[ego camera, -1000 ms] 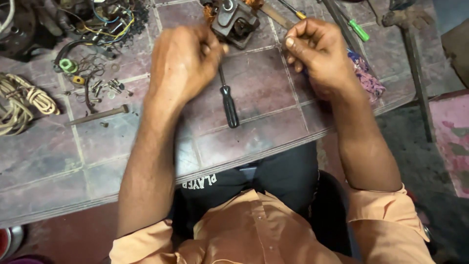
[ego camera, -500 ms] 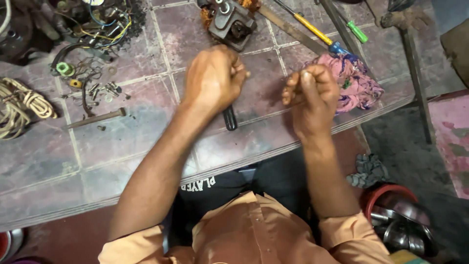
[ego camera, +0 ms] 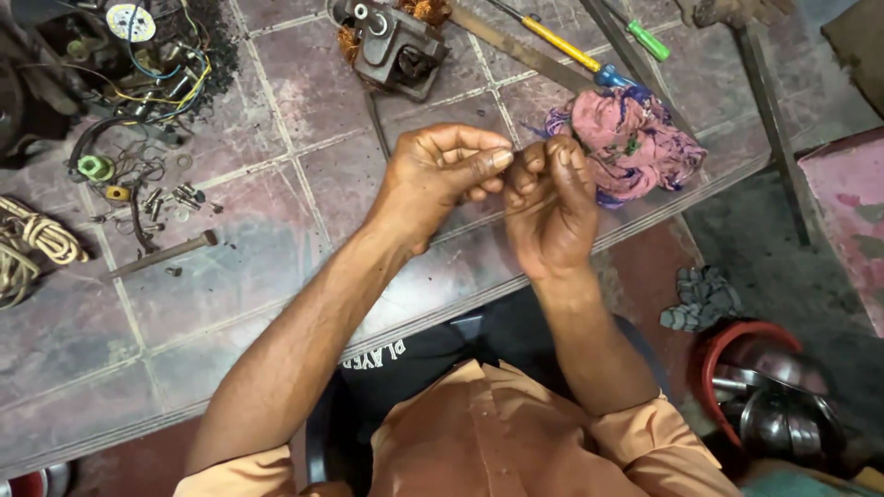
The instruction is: The person is seen repairing a fan motor using various tools like a screwdriver and a plier.
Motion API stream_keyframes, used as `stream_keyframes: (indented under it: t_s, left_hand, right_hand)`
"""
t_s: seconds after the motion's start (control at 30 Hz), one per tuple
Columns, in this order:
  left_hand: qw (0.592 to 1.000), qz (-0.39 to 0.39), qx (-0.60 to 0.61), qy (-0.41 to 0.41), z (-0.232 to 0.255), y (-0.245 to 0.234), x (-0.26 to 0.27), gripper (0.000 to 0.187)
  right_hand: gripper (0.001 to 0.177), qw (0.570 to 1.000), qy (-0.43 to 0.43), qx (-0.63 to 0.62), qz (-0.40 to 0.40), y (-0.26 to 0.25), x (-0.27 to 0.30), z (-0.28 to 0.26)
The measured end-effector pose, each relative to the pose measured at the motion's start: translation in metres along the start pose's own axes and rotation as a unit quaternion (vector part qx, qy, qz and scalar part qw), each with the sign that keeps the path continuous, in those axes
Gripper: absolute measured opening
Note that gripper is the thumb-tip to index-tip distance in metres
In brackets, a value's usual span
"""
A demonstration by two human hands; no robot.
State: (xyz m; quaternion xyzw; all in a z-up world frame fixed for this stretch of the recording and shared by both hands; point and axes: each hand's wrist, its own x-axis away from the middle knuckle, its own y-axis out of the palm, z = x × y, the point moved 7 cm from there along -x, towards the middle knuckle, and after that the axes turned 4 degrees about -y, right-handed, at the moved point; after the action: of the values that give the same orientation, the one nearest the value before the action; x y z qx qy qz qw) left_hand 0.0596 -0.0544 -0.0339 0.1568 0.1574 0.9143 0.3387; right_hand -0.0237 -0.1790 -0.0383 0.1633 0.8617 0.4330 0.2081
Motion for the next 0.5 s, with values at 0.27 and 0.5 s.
stream_keyframes:
  t_s: [0.27, 0.5]
  left_hand:
    - [0.999, -0.024, 0.031, -0.019, 0.000, 0.004, 0.001, 0.024]
    - [1.000, -0.002, -0.004, -0.019, 0.008, 0.006, 0.004, 0.035]
  right_hand:
    - [0.015, 0.995, 0.095, 0.004, 0.006, 0.003, 0.006, 0.009]
    - [0.013, 0.993, 0.117, -0.010, -0.012, 0.012, 0.008, 0.007]
